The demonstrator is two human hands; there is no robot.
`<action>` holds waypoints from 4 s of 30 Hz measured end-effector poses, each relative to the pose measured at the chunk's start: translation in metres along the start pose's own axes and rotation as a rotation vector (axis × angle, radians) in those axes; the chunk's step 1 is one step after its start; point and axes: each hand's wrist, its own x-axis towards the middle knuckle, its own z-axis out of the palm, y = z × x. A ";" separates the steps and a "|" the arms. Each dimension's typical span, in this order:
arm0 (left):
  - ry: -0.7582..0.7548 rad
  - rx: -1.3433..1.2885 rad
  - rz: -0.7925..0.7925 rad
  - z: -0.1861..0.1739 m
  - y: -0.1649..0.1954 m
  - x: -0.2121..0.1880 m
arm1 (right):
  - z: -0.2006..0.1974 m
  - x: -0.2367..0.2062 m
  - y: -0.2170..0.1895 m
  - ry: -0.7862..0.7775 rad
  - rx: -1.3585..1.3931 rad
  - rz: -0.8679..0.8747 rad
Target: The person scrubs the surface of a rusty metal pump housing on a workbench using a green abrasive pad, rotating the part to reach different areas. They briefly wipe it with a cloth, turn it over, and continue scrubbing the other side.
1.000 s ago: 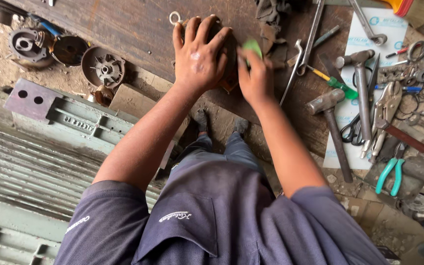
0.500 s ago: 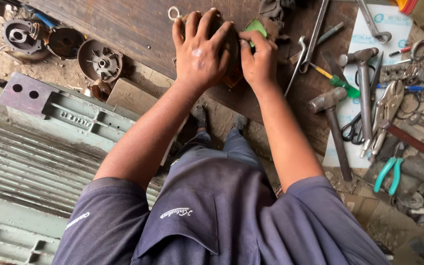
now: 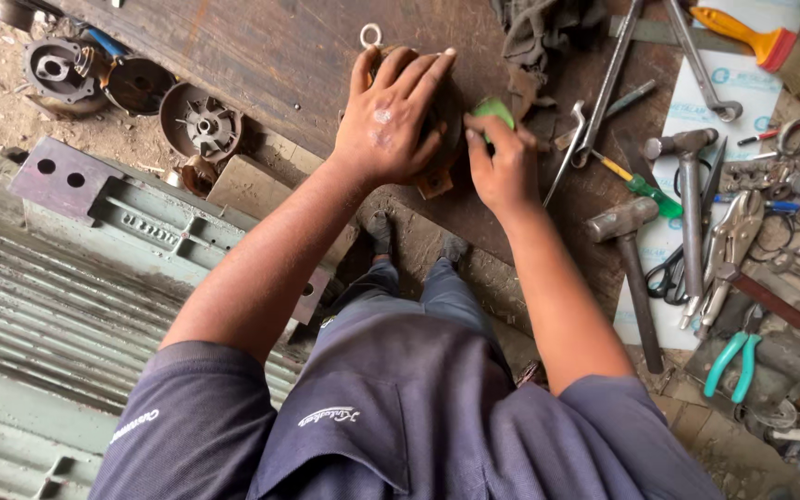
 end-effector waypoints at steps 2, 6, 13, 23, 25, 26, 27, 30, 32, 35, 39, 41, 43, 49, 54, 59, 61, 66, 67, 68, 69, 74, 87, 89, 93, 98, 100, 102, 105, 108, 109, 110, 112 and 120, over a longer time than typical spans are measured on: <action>-0.033 -0.011 0.024 -0.002 0.002 -0.002 | 0.001 0.003 0.004 0.024 -0.053 -0.003; 0.004 -0.058 0.023 -0.004 0.003 -0.003 | 0.003 0.004 0.011 -0.061 0.013 0.081; -0.030 -0.034 0.023 -0.003 0.000 -0.001 | 0.010 -0.017 0.005 0.011 -0.017 0.157; 0.007 -0.044 0.005 -0.002 0.002 -0.002 | 0.009 -0.026 -0.016 0.079 0.002 0.175; 0.020 -0.044 0.005 -0.001 0.003 -0.001 | 0.010 -0.031 -0.018 0.088 -0.024 0.145; 0.025 -0.035 0.012 -0.001 0.003 -0.001 | 0.011 -0.035 -0.019 0.088 -0.040 0.131; 0.036 -0.019 0.020 0.000 0.003 -0.001 | 0.013 -0.037 -0.018 0.105 -0.055 0.130; 0.018 -0.034 -0.014 0.002 0.003 -0.004 | 0.021 -0.048 -0.016 0.112 -0.074 0.212; 0.032 -0.031 -0.035 0.004 0.003 -0.004 | 0.024 -0.054 -0.011 0.111 -0.052 0.244; 0.086 0.051 -0.061 0.007 0.007 -0.003 | 0.010 -0.073 -0.007 -0.018 0.155 0.114; 0.078 0.178 -0.158 0.009 0.014 0.004 | -0.039 -0.093 0.007 -0.036 0.668 0.537; 0.030 0.195 -0.229 0.008 0.011 0.010 | -0.058 -0.100 0.011 -0.007 0.869 0.601; -0.036 0.193 -0.281 0.008 0.004 0.018 | -0.060 -0.105 0.009 0.013 0.770 0.575; 0.045 0.076 -0.266 0.023 -0.015 0.037 | -0.029 -0.116 -0.026 0.051 0.814 0.614; 0.183 -0.025 -0.345 0.021 -0.018 0.026 | -0.037 -0.112 -0.050 0.121 0.597 0.522; 0.334 -0.141 -0.331 0.011 -0.005 -0.010 | -0.075 -0.097 -0.065 0.237 0.083 0.293; 0.359 -0.159 -0.339 0.008 -0.003 -0.020 | -0.088 -0.090 -0.075 0.289 -0.066 0.166; 0.411 -0.198 -0.455 0.008 -0.003 -0.041 | -0.093 -0.075 -0.098 0.232 -0.198 0.185; 0.420 -0.195 -0.481 0.008 -0.003 -0.043 | -0.087 -0.072 -0.100 0.205 -0.142 0.193; 0.421 -0.200 -0.491 0.008 -0.003 -0.045 | -0.079 -0.069 -0.102 0.174 -0.085 0.202; 0.422 -0.205 -0.501 0.009 -0.003 -0.047 | -0.069 -0.066 -0.104 0.143 -0.029 0.213; 0.369 -0.224 -0.548 0.007 -0.003 -0.052 | -0.017 -0.041 -0.112 0.058 0.104 0.097; 0.410 -0.307 -0.618 0.013 -0.010 -0.053 | 0.008 -0.005 -0.119 -0.054 -0.187 0.020; 0.436 -0.331 -0.631 0.015 -0.010 -0.057 | 0.014 -0.001 -0.122 -0.031 -0.225 0.047; 0.483 -0.390 -0.628 0.018 -0.011 -0.059 | 0.012 -0.001 -0.133 -0.085 -0.354 0.041; 0.470 -0.436 -0.640 0.020 -0.012 -0.062 | 0.014 0.001 -0.137 -0.129 -0.338 0.094; 0.466 -0.456 -0.623 0.022 -0.012 -0.062 | 0.020 0.007 -0.136 -0.119 -0.382 0.043; 0.467 -0.451 -0.652 0.023 -0.012 -0.062 | 0.020 0.011 -0.135 -0.137 -0.392 -0.002; 0.467 -0.445 -0.661 0.026 -0.013 -0.061 | 0.012 0.008 -0.135 -0.162 -0.377 0.003; 0.523 -0.429 -0.626 0.026 -0.013 -0.060 | 0.009 0.003 -0.131 -0.169 -0.370 0.009; 0.530 -0.424 -0.605 0.026 -0.012 -0.062 | 0.011 0.002 -0.130 -0.166 -0.373 0.013; 0.501 -0.446 -0.632 0.026 -0.012 -0.062 | 0.012 0.001 -0.129 -0.151 -0.383 0.021; 0.475 -0.472 -0.686 0.025 -0.011 -0.062 | 0.014 0.000 -0.130 -0.161 -0.421 0.025; 0.480 -0.474 -0.639 0.022 -0.012 -0.062 | 0.015 0.000 -0.138 -0.115 -0.402 0.044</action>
